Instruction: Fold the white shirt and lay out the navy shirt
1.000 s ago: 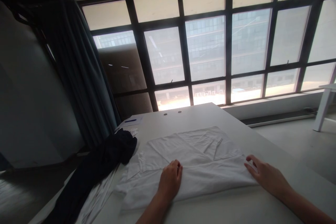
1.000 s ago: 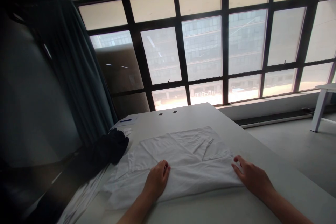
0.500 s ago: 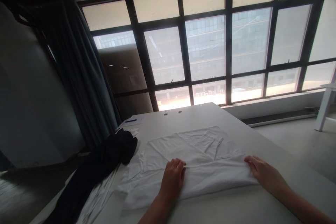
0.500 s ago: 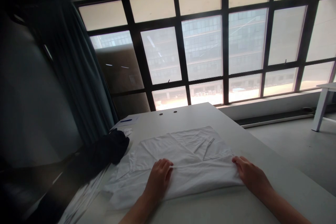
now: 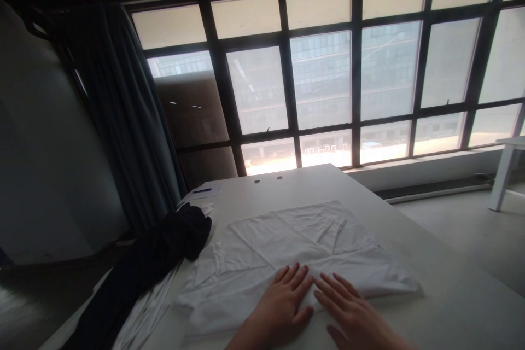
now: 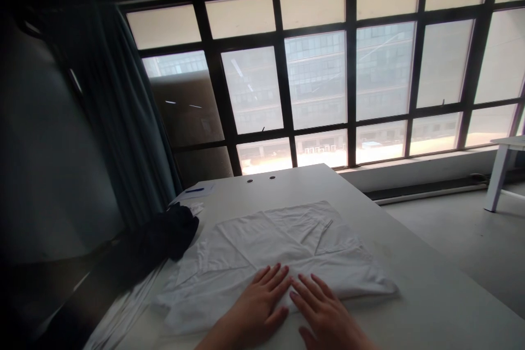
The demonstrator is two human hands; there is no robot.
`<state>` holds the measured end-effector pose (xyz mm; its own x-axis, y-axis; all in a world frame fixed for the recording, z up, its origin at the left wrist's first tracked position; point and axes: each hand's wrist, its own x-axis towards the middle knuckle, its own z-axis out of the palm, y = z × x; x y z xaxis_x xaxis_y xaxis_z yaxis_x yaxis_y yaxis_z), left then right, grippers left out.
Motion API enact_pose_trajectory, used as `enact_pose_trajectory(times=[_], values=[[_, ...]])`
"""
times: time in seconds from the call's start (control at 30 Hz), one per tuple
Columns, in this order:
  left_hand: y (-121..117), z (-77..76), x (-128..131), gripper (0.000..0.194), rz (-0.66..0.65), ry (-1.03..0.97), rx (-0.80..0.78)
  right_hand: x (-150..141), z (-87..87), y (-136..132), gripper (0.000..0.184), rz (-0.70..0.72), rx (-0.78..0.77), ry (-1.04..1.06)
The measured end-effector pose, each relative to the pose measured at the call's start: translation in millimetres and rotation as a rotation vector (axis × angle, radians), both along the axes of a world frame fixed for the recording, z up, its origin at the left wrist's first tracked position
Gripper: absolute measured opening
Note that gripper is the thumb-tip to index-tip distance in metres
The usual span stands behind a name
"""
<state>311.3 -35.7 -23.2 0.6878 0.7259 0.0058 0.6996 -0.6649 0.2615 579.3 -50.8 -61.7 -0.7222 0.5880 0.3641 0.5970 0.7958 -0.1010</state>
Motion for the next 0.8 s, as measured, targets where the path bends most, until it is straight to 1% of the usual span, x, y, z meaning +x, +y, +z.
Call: enact_pose_trajectory(times=[0.07,0.13,0.23,0.33,0.47,0.57,0.63,0.7,0.8], values=[[1.5,-3.1,0.3,0.067,-0.009,0.004,0.011,-17.8,1.2,-3.1,0.071,0.023,-0.061,-0.006],[3.3,-7.6,0.9,0.069,-0.013,0.007,0.024,-21.0,-0.6,-1.2,0.072,-0.024,-0.115,0.002],[5.5,-13.6,2.4,0.069,-0.009,0.010,0.046,-12.6,-8.2,4.7,0.071,-0.138,-0.172,0.006],[5.3,-15.8,1.4,0.066,0.016,0.009,0.065,-1.4,-16.7,13.8,0.070,-0.289,-0.200,-0.003],[2.8,-16.3,-13.3,0.065,0.094,0.024,0.084,18.9,-25.9,33.1,0.062,-0.501,-0.223,-0.040],[1.8,-19.1,-38.4,0.067,0.172,0.065,0.105,44.1,-34.3,48.3,0.058,-0.590,-0.213,-0.056],[1.7,-22.3,-62.2,0.070,0.224,0.094,0.132,64.9,-41.2,56.8,0.060,-0.623,-0.187,-0.058],[1.5,-26.0,-91.2,0.071,0.282,0.126,0.159,85.9,-48.2,63.4,0.064,-0.646,-0.155,-0.051],[-0.7,-31.2,-140.3,0.067,0.389,0.185,0.179,110.6,-57.0,70.1,0.066,-0.640,-0.113,-0.036]])
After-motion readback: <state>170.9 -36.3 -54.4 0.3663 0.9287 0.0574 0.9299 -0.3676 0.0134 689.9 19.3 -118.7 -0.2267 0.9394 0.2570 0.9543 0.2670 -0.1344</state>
